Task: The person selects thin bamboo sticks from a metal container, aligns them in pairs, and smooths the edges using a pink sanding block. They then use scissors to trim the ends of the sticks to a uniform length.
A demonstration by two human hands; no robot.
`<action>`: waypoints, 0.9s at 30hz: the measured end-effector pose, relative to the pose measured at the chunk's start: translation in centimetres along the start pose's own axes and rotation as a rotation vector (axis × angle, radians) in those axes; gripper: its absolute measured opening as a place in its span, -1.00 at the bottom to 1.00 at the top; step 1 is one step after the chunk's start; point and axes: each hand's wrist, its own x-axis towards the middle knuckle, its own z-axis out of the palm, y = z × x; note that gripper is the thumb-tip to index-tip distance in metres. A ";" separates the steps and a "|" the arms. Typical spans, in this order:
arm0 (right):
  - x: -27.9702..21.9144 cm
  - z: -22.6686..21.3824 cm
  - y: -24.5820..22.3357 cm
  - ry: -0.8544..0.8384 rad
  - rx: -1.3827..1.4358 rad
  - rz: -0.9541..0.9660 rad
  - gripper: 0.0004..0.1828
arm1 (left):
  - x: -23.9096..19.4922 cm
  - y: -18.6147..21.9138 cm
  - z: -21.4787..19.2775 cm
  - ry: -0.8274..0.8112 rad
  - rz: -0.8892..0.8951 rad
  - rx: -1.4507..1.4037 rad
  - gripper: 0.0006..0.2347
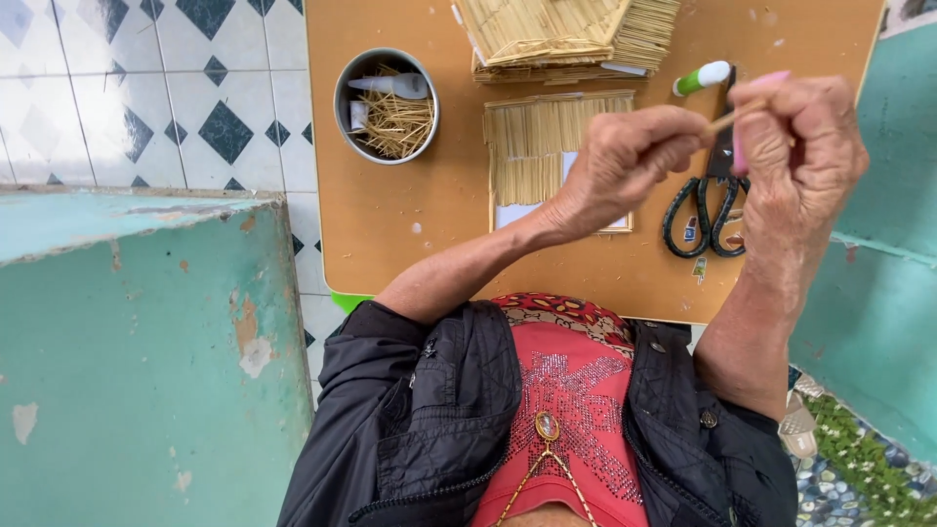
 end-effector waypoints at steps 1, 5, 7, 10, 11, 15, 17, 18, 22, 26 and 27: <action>0.1 -0.1 -0.1 0.011 -0.005 0.005 -0.93 | 0.2 0.7 -0.3 -0.011 0.001 -0.006 -0.91; 0.5 0.7 -2.6 0.244 -0.375 -0.246 -0.75 | 1.0 2.4 -1.0 0.033 -0.330 -0.280 -0.92; 0.8 1.4 -2.9 0.279 -0.417 -0.292 -0.84 | 1.2 2.5 -0.9 0.026 -0.388 -0.320 -0.90; 1.4 1.6 -1.8 0.181 -0.582 -0.555 -0.88 | 0.9 2.5 -0.9 0.019 -0.255 -0.173 -0.94; 1.7 1.1 -2.1 0.238 -0.634 -0.531 -0.91 | 0.9 2.5 -1.0 -0.003 -0.333 -0.230 -0.93; 2.0 -0.6 -1.3 0.369 -0.492 -0.418 -0.85 | 0.7 3.8 -1.4 -0.084 -0.393 -0.314 -0.86; 1.2 0.7 -3.4 0.307 -0.470 -0.418 -0.90 | 1.0 3.0 -1.4 -0.067 -0.396 -0.267 -0.86; 0.8 1.3 -4.4 0.247 -0.449 -0.414 -0.93 | 1.1 2.7 -1.5 -0.055 -0.402 -0.220 -0.85; 1.2 1.5 -1.2 0.226 -0.541 -0.529 -0.82 | 0.9 2.5 -1.4 -0.077 -0.204 -0.098 -0.86; 1.9 -0.1 -1.5 0.377 -0.651 -0.414 -0.88 | 1.1 3.5 -1.4 -0.096 -0.301 -0.191 -0.83; 1.9 -0.3 -1.7 0.386 -0.554 -0.378 -0.88 | 1.3 3.7 -1.4 -0.104 -0.297 -0.223 -0.83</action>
